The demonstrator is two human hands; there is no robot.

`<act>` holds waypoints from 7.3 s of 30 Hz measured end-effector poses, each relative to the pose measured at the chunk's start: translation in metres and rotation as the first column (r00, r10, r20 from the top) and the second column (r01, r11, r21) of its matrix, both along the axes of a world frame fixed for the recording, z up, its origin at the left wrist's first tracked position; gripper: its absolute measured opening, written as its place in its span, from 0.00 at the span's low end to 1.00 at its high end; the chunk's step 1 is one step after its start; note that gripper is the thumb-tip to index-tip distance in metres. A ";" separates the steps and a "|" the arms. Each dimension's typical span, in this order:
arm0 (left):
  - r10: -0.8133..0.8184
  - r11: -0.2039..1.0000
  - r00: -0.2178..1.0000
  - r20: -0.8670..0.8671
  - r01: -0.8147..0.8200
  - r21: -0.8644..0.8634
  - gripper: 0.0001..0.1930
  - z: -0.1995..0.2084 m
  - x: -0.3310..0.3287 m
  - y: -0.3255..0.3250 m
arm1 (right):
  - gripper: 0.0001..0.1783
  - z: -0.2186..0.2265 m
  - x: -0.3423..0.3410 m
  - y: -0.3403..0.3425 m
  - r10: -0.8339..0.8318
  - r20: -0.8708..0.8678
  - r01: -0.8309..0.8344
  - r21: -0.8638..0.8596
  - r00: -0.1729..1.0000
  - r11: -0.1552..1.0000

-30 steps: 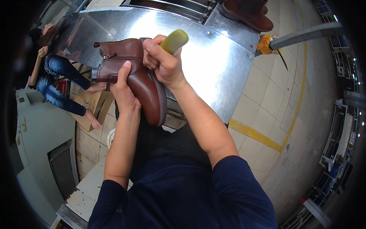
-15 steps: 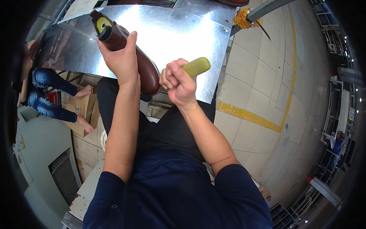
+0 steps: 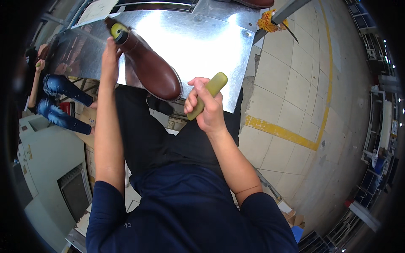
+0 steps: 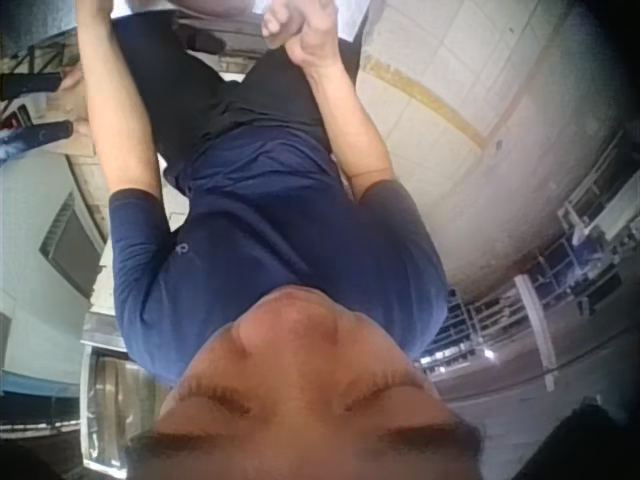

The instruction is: The person is using a green tool to apply a clear adhesive or sealant along the seams where the shoe upper meets the sole.

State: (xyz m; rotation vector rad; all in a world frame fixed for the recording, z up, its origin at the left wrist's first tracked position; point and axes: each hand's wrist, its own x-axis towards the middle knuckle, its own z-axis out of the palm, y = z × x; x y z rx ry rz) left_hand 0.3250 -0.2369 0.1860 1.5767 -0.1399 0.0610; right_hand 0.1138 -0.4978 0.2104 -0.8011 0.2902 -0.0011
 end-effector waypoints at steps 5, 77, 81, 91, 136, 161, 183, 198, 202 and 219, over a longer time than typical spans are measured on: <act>0.136 0.935 0.965 0.226 -0.200 0.293 0.17 -0.001 -0.052 0.059 | 0.19 -0.010 0.042 -0.003 -0.275 -0.038 0.276 0.020 0.961 0.961; 0.213 0.976 0.976 -0.055 -0.215 -0.032 0.23 0.050 -0.146 -0.003 | 0.21 0.036 0.036 0.043 0.212 0.464 -0.009 -0.401 0.860 0.916; -0.275 0.904 0.955 0.116 0.216 0.368 0.36 0.052 -0.101 0.024 | 0.23 0.041 0.062 -0.036 -0.302 0.199 0.339 -0.194 0.932 0.920; -0.515 0.696 0.839 0.174 0.291 0.656 0.22 0.071 -0.087 0.036 | 0.14 0.012 0.126 -0.071 -0.322 0.032 0.321 0.037 0.946 0.946; -0.610 0.692 0.724 0.322 0.289 0.662 0.28 0.062 -0.097 0.056 | 0.12 0.055 0.194 0.023 0.424 0.016 -0.346 -0.550 0.905 0.760; 0.222 -0.851 -0.543 0.810 -0.513 -0.110 0.21 0.300 -0.549 0.148 | 0.12 -0.050 0.259 -0.013 0.242 0.225 -0.157 -0.339 0.944 0.928; 0.231 -0.969 -0.614 0.755 -0.075 0.236 0.32 0.302 -0.704 0.303 | 0.11 -0.045 0.259 -0.014 0.281 0.215 -0.188 -0.372 0.935 0.909; 0.104 -0.867 -0.734 0.671 0.263 0.423 0.38 0.293 -0.799 0.446 | 0.17 -0.059 0.267 -0.025 0.272 0.290 -0.136 -0.416 0.917 0.899; 0.370 -0.723 -0.716 0.592 0.178 0.667 0.43 0.293 -0.791 0.447 | 0.26 -0.066 0.259 -0.013 0.259 0.290 -0.133 -0.391 0.922 0.911; 0.510 0.447 0.762 0.399 -0.631 0.635 0.20 0.088 -0.151 0.219 | 0.14 -0.028 0.247 -0.029 -0.401 0.181 0.430 -0.551 0.898 0.715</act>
